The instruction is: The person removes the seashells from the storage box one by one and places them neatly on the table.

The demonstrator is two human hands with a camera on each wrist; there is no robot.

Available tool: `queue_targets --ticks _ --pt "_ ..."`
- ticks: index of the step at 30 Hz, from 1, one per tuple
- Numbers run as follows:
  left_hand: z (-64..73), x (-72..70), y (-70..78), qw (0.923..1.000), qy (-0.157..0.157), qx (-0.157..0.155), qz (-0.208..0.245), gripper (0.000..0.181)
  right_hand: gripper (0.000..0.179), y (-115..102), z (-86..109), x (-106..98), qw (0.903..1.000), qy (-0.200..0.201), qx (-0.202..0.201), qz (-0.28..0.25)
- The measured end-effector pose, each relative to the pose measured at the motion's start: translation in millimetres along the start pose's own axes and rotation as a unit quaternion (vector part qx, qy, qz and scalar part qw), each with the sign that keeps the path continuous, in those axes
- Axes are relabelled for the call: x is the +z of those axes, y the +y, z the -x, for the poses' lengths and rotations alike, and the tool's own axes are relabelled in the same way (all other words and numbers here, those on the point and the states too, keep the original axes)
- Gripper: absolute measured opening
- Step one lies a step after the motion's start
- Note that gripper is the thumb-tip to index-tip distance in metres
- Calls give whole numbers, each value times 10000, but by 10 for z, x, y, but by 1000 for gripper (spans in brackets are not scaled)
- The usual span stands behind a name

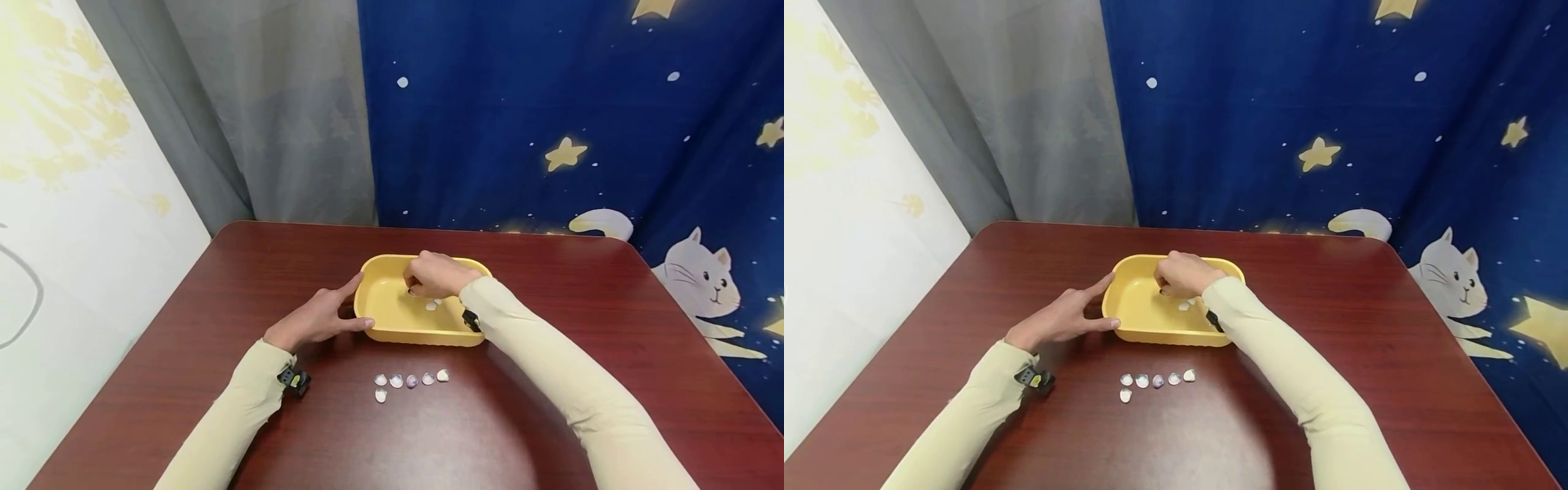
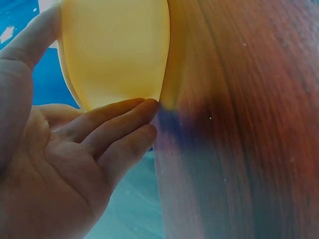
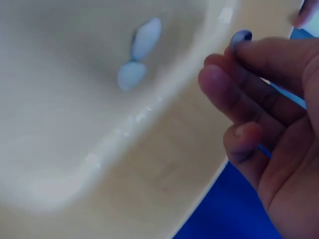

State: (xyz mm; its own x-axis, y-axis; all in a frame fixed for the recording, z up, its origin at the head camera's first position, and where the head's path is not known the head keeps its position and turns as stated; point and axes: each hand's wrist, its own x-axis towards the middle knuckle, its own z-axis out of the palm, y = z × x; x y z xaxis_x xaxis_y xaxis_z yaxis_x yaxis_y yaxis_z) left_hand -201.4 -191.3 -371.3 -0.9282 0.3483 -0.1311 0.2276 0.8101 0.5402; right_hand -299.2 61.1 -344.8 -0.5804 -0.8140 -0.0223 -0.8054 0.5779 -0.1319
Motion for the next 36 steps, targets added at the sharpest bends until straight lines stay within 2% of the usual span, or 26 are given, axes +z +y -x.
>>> queue_targets --ticks 8,16,21,26,30,36 --pt "23 -14 23 9998 -51 -102 -175 106 18 -103 149 -216 9997 155 -98 181" --pt "29 -10 48 9997 -68 -129 -181 109 12 -278 374 -320 9984 322 -413 -191" --pt "28 -4 50 9997 -60 -158 -163 109 12 -410 519 -300 9964 513 -659 -126" --pt "19 -9 45 9997 -75 -175 -177 110 11 -541 633 -244 9955 652 -691 39" --pt "9 -15 42 9997 -38 -72 -250 108 10 -639 696 -155 9958 602 -688 -38" --pt "11 -5 24 9992 76 120 -373 106 12 -828 742 4 9938 490 -984 -163"
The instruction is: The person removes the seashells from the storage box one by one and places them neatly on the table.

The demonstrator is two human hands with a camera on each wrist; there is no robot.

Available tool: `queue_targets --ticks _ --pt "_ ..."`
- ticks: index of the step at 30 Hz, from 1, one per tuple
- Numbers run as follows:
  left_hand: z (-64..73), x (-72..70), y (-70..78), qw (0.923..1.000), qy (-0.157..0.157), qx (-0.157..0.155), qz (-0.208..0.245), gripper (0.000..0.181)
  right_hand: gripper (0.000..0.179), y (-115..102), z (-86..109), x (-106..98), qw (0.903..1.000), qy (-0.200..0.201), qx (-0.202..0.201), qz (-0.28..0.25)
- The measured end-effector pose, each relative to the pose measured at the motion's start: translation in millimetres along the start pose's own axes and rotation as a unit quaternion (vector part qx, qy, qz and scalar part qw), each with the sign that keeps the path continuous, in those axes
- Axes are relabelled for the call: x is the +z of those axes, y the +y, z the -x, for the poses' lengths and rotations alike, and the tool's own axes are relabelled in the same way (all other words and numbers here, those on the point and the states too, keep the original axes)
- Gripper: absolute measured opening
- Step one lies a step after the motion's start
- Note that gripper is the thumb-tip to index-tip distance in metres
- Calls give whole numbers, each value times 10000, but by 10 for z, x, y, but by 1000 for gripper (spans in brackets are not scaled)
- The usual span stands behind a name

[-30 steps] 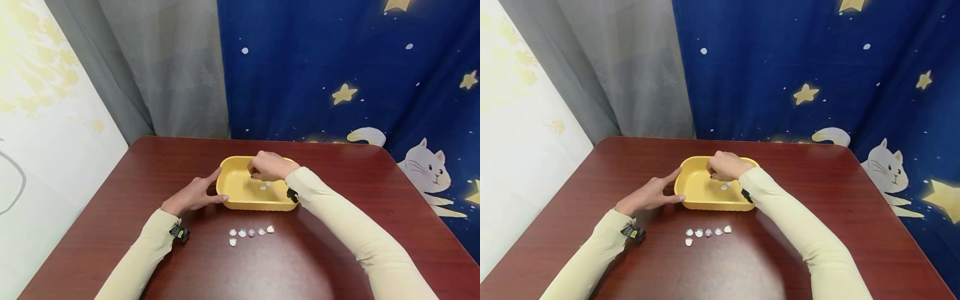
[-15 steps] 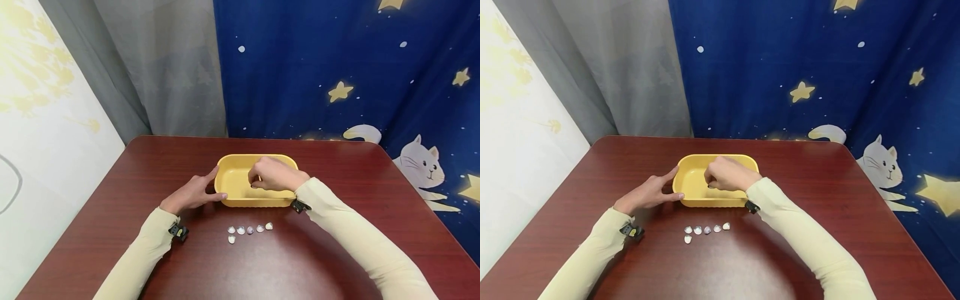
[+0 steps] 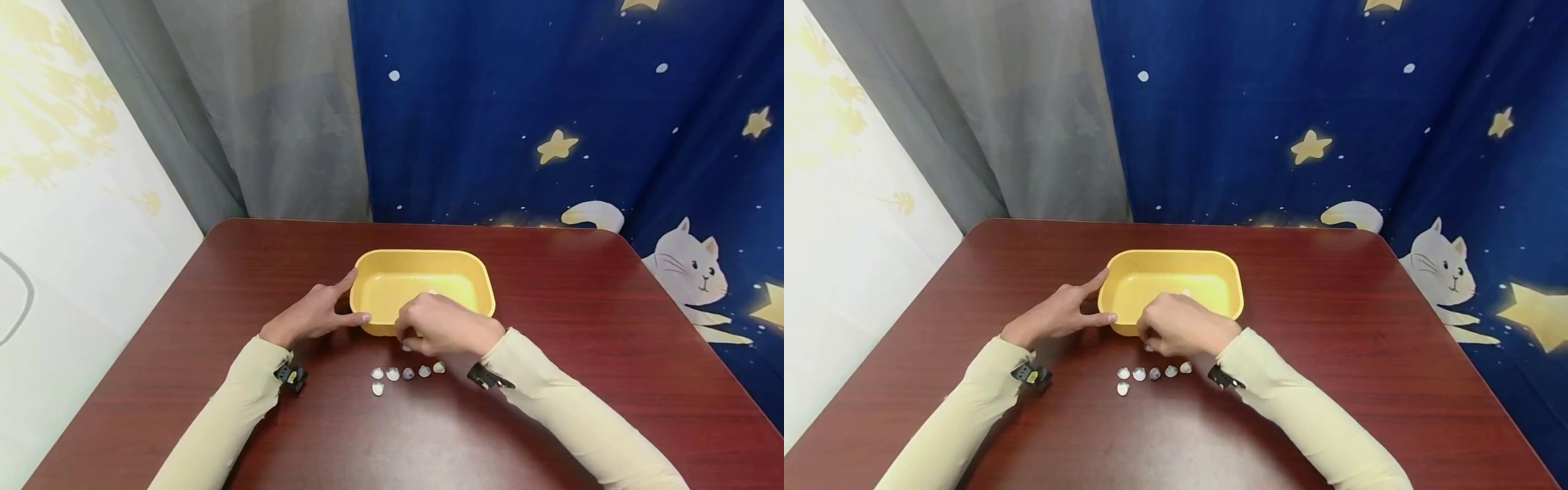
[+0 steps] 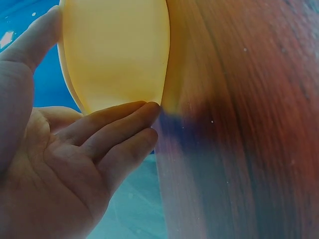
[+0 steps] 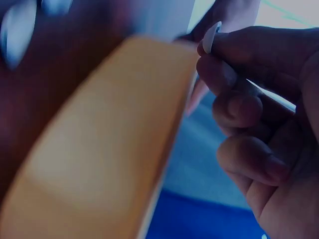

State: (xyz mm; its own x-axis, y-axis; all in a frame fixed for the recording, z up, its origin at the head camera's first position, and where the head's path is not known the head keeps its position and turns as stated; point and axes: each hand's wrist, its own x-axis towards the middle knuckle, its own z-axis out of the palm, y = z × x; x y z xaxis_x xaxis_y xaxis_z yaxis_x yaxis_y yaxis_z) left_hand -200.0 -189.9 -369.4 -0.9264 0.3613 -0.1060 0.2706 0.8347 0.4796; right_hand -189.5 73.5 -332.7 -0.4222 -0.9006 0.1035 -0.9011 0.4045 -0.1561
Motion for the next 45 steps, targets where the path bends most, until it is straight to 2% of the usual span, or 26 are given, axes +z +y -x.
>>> queue_targets --ticks 7,11,19,29,39,45 --pt "-4 -13 3 10000 19 18 -3 106 11 -167 -12 223 9988 -324 -301 -200" --pt "-5 -18 11 10000 10 73 -29 106 14 -222 -28 343 9987 -397 -307 22" --pt "-2 -4 14 10000 -8 -10 -20 105 16 -293 -47 478 9973 -462 -215 530" --pt "0 -12 17 9998 81 100 -163 103 18 -336 -63 533 9954 -338 -213 867" --pt "-6 8 -11 9999 25 95 -114 104 10 -352 -59 523 9950 -472 -162 865" --pt "-8 1 -6 9997 81 156 -140 103 14 -322 -55 473 9972 -310 -115 666"
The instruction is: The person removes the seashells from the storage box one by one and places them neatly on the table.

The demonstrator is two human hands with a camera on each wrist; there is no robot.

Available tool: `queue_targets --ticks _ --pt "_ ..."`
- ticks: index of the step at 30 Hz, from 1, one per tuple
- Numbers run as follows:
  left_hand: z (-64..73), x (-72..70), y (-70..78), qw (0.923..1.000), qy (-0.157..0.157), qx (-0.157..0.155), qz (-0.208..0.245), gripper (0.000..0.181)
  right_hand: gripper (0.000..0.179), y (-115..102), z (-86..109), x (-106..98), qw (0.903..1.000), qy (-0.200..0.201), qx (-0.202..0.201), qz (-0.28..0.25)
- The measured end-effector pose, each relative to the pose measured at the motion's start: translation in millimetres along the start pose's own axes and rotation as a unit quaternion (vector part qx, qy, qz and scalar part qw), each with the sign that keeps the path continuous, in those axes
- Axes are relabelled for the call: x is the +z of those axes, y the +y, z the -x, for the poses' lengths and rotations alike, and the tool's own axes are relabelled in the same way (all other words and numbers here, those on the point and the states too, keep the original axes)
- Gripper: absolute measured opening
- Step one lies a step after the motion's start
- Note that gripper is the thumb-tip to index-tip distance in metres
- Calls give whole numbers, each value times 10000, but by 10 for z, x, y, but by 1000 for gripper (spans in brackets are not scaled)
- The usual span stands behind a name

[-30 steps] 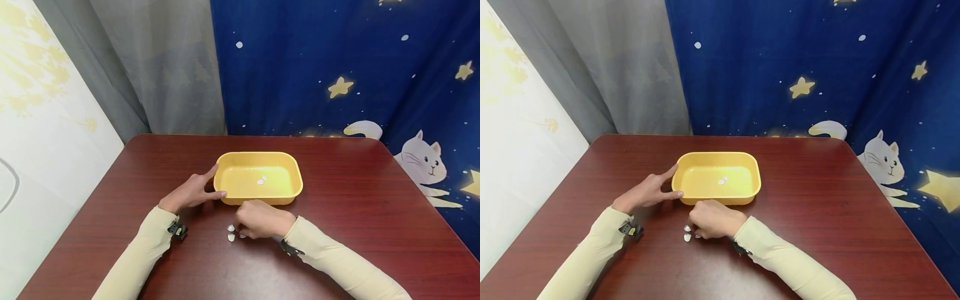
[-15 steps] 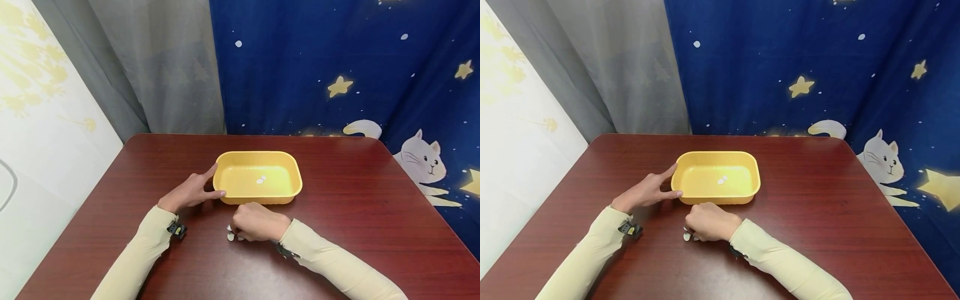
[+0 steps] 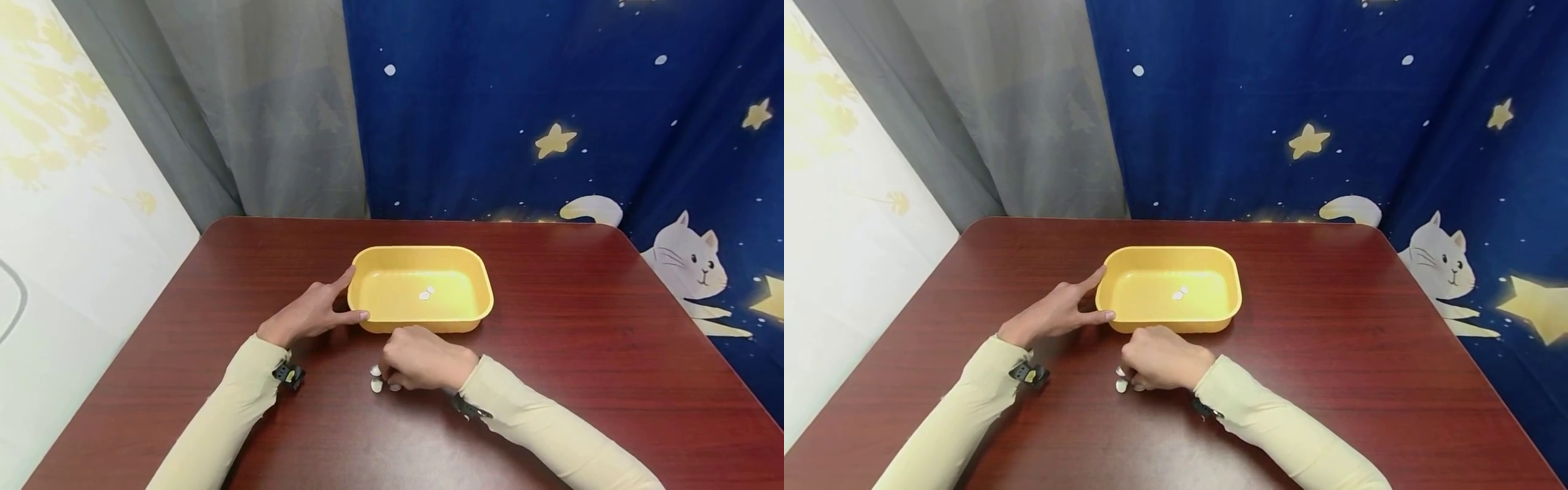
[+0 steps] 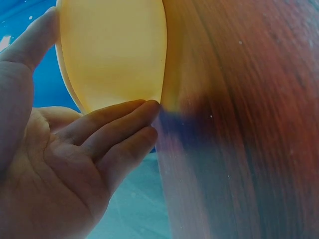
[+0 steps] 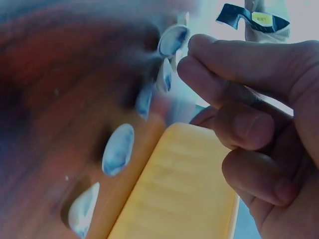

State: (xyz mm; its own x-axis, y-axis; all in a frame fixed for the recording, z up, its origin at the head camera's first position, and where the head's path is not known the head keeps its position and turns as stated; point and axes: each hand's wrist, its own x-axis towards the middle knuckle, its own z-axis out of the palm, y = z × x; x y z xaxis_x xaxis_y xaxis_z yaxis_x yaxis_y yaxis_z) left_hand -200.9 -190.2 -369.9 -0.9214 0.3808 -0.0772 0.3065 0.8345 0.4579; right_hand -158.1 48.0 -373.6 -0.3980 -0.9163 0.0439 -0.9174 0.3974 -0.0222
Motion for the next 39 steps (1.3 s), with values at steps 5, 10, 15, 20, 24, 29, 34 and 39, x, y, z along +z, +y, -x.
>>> queue_targets --ticks 5,10,15,20,24,29,34,39 --pt "3 -8 12 10000 -22 11 18 102 20 31 24 -30 9999 63 44 -137" --pt "3 -3 17 10000 -10 11 15 103 17 73 59 -68 9989 134 23 -457" --pt "4 11 10 9999 -37 -67 76 104 7 161 113 -172 9964 404 21 -741" --pt "13 9 20 9996 -113 -184 164 106 6 303 180 -269 9940 707 240 -801" --pt "16 5 18 9996 -104 -212 173 106 5 429 214 -310 9916 857 435 -870" --pt "30 5 4 9996 -88 -207 176 107 6 549 225 -319 9865 1044 620 -1102" --pt "29 -2 12 9995 -119 -249 173 107 5 655 230 -371 9860 1181 707 -944" --pt "37 -14 18 9996 -124 -174 184 106 6 807 197 -478 9894 829 991 -657"
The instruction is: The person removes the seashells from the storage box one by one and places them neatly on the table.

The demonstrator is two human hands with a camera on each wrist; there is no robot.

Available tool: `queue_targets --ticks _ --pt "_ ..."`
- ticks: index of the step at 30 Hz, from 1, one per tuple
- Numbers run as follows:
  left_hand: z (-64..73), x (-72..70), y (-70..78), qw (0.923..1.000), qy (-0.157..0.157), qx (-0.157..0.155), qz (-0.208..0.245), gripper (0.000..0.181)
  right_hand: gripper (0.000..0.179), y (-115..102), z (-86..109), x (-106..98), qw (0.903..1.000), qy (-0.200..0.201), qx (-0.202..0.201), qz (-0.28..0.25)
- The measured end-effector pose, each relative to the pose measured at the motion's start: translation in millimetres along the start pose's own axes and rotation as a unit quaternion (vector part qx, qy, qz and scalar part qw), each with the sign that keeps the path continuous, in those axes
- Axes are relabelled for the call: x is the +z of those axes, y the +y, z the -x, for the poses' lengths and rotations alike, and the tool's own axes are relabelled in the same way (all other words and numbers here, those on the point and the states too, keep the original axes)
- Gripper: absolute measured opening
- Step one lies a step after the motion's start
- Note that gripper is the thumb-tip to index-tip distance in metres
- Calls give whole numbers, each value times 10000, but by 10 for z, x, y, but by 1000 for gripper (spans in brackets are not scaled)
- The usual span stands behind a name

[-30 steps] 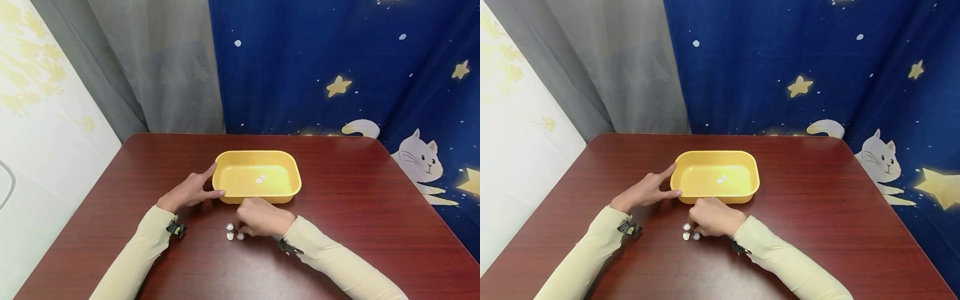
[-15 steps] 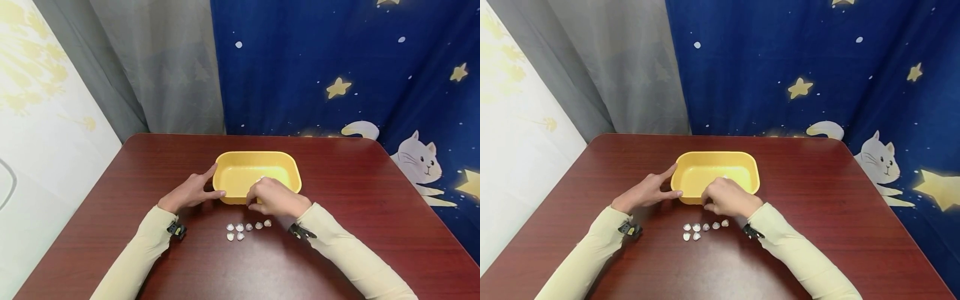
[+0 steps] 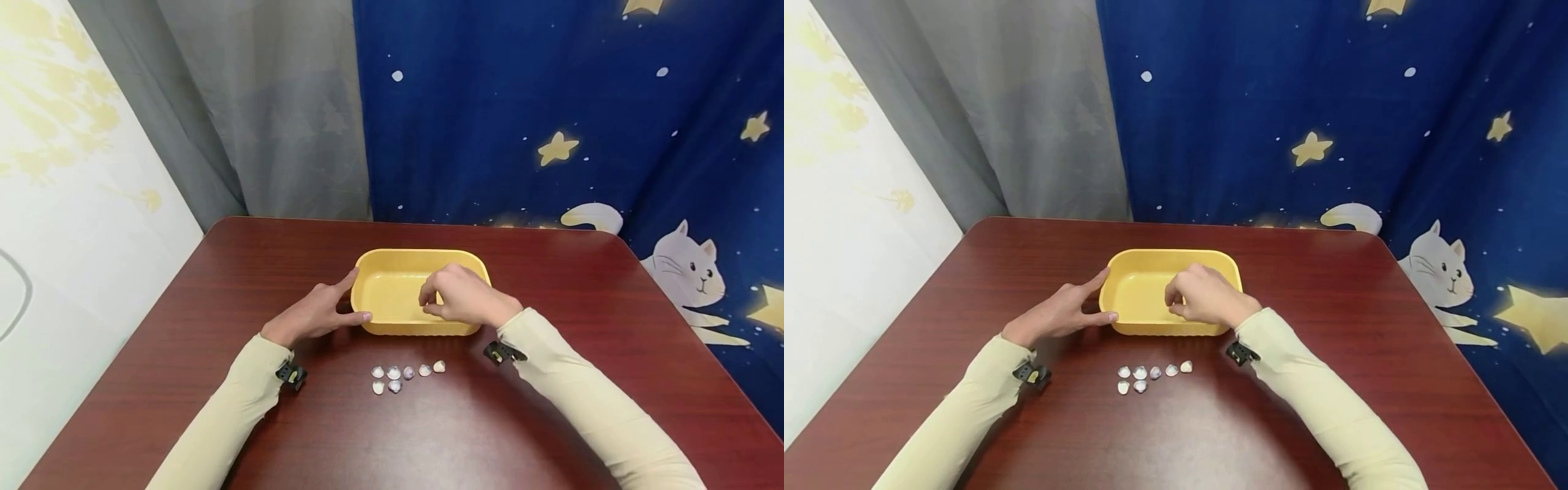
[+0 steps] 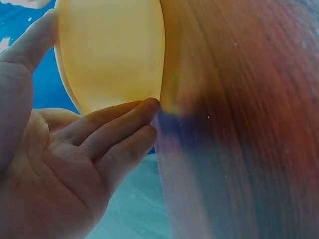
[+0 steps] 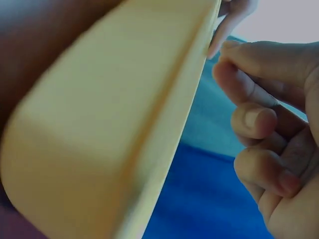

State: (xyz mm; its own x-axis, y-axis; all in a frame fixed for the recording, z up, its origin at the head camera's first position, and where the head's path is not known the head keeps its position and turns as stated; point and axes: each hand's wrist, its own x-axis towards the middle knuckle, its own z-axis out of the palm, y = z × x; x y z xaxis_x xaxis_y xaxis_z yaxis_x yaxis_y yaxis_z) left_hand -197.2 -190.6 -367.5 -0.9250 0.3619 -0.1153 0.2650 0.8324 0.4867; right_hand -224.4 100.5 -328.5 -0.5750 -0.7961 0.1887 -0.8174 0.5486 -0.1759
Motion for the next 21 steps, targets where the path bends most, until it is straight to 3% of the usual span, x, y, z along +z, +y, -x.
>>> queue_targets --ticks 6,11,21 --pt "-4 -2 4 10000 -55 -23 8 106 6 176 -158 -107 9979 -598 170 207" --pt "-8 0 -4 9999 -122 -67 63 106 12 308 -338 -172 9944 -1011 286 77" --pt "-16 -16 2 9997 -191 -113 123 106 18 492 -585 -57 9913 -1297 173 118"
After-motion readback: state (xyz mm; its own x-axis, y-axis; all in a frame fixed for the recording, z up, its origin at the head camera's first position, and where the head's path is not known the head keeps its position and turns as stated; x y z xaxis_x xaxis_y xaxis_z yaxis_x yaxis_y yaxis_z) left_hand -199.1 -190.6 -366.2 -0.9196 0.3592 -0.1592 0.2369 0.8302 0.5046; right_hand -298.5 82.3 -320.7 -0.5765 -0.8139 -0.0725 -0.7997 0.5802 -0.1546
